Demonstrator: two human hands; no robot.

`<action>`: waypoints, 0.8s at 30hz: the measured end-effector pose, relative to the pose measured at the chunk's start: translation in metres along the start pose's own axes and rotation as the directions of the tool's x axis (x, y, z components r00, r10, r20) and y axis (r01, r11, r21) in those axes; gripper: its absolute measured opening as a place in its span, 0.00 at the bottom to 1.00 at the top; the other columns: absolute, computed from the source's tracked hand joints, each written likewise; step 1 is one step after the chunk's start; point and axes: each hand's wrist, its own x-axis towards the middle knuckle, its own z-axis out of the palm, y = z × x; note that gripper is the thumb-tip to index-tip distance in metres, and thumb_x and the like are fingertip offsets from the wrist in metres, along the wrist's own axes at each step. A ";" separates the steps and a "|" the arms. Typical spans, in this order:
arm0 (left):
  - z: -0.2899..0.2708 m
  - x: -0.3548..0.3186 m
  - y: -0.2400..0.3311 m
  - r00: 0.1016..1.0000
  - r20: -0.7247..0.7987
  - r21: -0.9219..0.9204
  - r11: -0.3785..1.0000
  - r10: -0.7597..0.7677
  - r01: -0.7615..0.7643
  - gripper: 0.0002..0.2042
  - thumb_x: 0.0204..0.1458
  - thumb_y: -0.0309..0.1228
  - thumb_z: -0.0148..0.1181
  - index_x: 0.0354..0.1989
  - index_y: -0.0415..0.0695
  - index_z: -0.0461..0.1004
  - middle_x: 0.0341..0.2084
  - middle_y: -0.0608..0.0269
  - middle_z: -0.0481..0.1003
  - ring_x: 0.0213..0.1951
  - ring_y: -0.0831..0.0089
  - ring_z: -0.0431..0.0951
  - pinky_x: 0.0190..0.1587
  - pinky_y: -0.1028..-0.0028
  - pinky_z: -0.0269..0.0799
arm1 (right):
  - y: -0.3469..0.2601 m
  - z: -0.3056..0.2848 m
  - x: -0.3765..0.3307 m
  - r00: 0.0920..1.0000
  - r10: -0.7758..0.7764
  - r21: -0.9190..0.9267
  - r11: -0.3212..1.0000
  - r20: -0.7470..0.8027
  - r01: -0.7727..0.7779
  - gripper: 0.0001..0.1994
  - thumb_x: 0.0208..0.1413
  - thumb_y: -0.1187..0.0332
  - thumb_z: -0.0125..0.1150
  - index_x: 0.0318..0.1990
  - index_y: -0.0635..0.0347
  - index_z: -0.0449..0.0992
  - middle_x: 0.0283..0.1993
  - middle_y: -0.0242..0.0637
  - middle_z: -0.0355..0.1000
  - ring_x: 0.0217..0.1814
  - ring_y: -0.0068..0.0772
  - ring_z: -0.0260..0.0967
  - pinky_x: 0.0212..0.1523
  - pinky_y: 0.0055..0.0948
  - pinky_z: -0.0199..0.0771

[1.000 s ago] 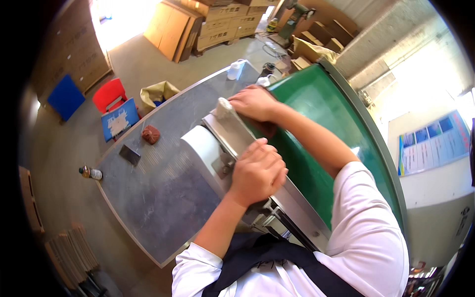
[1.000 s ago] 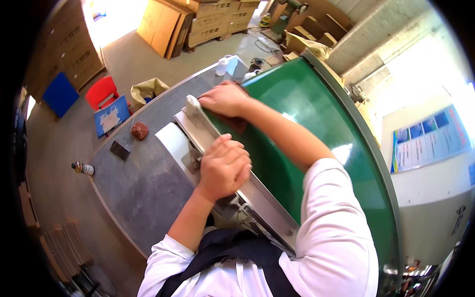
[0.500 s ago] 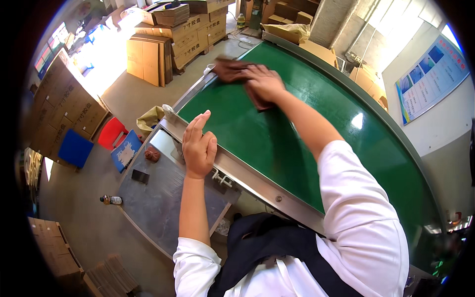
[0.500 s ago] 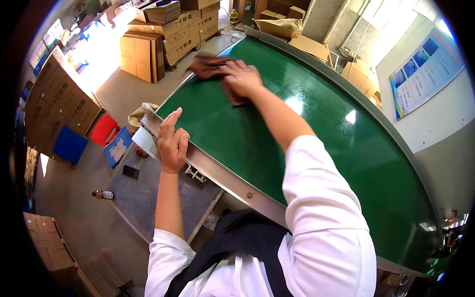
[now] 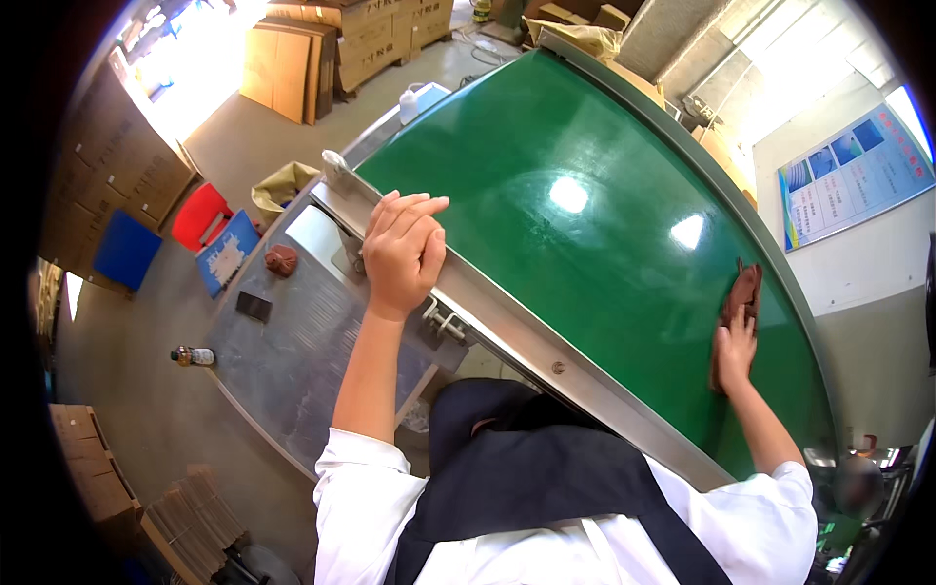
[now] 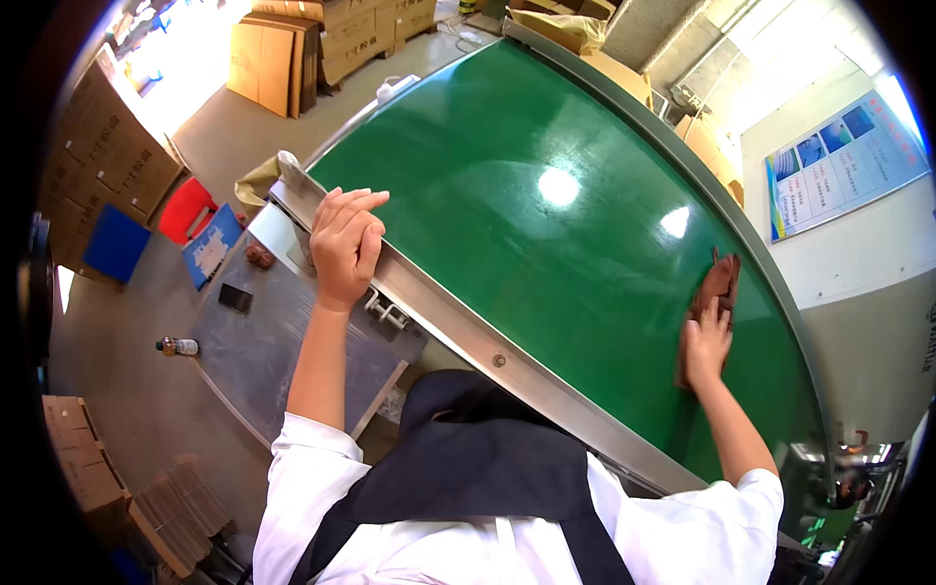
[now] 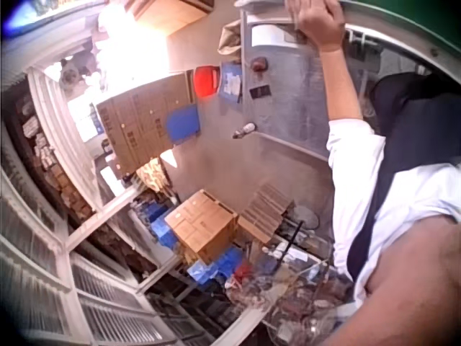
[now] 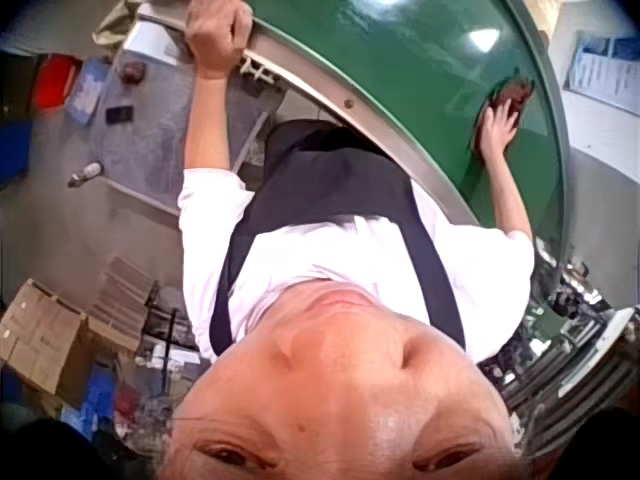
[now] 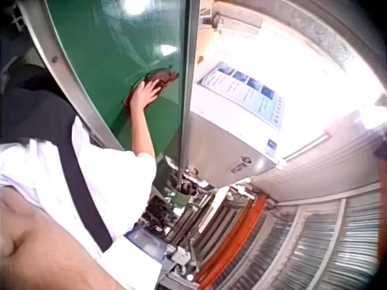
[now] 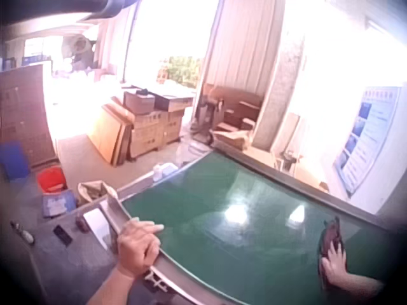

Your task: The person wipes a large green machine surface with a brown cloth, then moves to a gray table to wipe it with the same cloth. They handle a bottle, a smartphone, and a blue cup, placing them into a bag or moving them aside during the cleaning process.

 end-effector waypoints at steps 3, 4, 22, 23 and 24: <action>0.013 0.002 0.003 1.000 0.000 -0.049 0.999 0.009 -0.009 0.07 0.49 0.29 0.55 0.22 0.44 0.75 0.40 0.64 0.81 0.46 0.64 0.77 0.58 0.60 0.65 | -0.123 -0.041 -0.007 0.940 -0.336 0.174 0.924 -0.050 0.340 0.34 0.57 0.56 0.49 0.69 0.62 0.54 0.74 0.55 0.44 0.76 0.60 0.37 0.71 0.54 0.36; 0.014 0.001 0.001 1.000 0.020 -0.048 0.999 0.020 -0.019 0.05 0.49 0.29 0.55 0.29 0.45 0.77 0.42 0.63 0.80 0.47 0.64 0.78 0.59 0.61 0.65 | -0.168 -0.050 0.001 0.889 -0.458 0.145 0.878 -0.031 0.457 0.31 0.58 0.55 0.49 0.66 0.64 0.58 0.74 0.52 0.45 0.76 0.60 0.36 0.71 0.55 0.33; 0.021 -0.006 -0.036 0.971 0.175 0.109 0.977 0.164 -0.184 0.25 0.66 0.39 0.34 0.68 0.42 0.57 0.70 0.51 0.52 0.72 0.48 0.44 0.71 0.55 0.38 | -0.423 -0.033 0.057 0.049 -0.920 0.093 0.014 -0.390 0.996 0.23 0.63 0.49 0.39 0.61 0.43 0.68 0.75 0.21 0.50 0.78 0.47 0.37 0.70 0.61 0.35; 0.012 -0.008 -0.041 0.968 0.211 0.170 0.970 0.137 -0.174 0.26 0.66 0.40 0.32 0.68 0.41 0.57 0.70 0.52 0.52 0.72 0.48 0.43 0.71 0.55 0.36 | -0.387 -0.040 0.039 0.077 -0.929 0.289 -0.034 -0.363 0.957 0.23 0.65 0.49 0.38 0.62 0.43 0.67 0.75 0.22 0.49 0.79 0.47 0.36 0.71 0.61 0.34; 0.013 -0.003 -0.041 0.961 0.204 0.152 0.964 0.187 -0.220 0.26 0.66 0.40 0.31 0.68 0.40 0.57 0.70 0.51 0.51 0.72 0.48 0.42 0.71 0.55 0.34 | -0.336 -0.043 0.026 0.076 -0.947 0.357 -0.043 -0.313 0.933 0.24 0.66 0.48 0.37 0.64 0.42 0.66 0.76 0.22 0.48 0.79 0.47 0.34 0.71 0.61 0.32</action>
